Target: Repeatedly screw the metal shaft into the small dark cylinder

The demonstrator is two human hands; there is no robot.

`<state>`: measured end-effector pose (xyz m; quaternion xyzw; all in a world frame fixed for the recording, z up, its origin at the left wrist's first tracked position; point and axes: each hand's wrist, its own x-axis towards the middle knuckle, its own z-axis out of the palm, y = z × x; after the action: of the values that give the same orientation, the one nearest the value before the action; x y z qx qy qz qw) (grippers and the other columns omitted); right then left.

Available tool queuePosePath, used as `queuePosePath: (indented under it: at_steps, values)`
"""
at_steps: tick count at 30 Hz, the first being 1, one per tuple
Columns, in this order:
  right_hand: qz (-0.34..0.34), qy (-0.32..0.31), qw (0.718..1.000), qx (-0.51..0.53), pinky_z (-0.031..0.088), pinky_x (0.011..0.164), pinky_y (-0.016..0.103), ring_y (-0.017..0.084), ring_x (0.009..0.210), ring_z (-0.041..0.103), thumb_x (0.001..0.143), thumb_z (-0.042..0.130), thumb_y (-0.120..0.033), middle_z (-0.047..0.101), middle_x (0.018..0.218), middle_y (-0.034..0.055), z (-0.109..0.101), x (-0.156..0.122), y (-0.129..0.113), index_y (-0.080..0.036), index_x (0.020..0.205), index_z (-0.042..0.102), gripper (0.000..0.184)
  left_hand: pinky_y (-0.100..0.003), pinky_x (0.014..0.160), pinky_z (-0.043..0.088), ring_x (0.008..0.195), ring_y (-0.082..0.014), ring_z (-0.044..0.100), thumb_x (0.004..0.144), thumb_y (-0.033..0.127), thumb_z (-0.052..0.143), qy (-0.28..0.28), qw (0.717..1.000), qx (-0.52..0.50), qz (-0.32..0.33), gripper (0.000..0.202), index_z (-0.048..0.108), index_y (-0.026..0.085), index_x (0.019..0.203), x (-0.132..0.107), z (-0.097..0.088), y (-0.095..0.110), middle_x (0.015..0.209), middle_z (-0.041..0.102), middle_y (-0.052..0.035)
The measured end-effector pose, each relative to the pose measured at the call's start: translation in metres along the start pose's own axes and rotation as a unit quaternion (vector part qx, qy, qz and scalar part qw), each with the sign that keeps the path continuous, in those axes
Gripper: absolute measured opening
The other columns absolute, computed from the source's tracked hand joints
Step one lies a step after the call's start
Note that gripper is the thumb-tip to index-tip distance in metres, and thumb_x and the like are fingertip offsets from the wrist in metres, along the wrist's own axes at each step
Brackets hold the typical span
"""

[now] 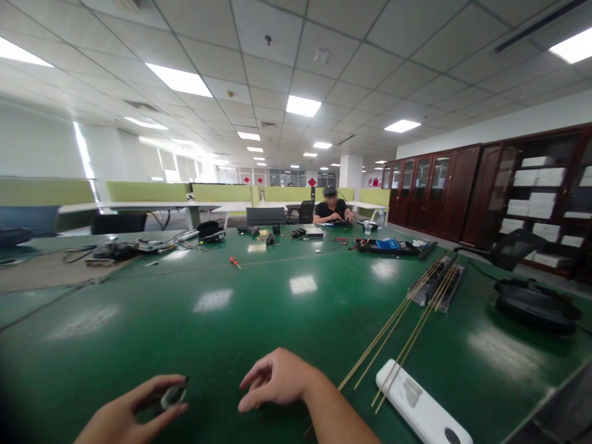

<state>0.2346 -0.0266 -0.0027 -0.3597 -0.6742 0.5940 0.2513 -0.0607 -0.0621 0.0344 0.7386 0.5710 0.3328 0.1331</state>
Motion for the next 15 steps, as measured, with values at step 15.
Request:
queuePosePath:
  at_steps: [15]
  values:
    - [-0.066, 0.101, 0.977, -0.174, 0.038, 0.054, 0.022, 0.014, 0.062, 0.056, 0.068, 0.076, -0.04, 0.068, 0.073, 0.0002, 0.019, 0.001, -0.003, -0.023, 0.095, 0.077, 0.032, -0.028, 0.083, 0.054, 0.092, -0.0229, 0.069, 0.075, 0.034, 0.067, -0.105, 0.992, -0.05, 0.057, 0.033, 0.069, 0.028, 0.108, 0.0, 0.067, 0.026, 0.101, 0.073, -0.0024]
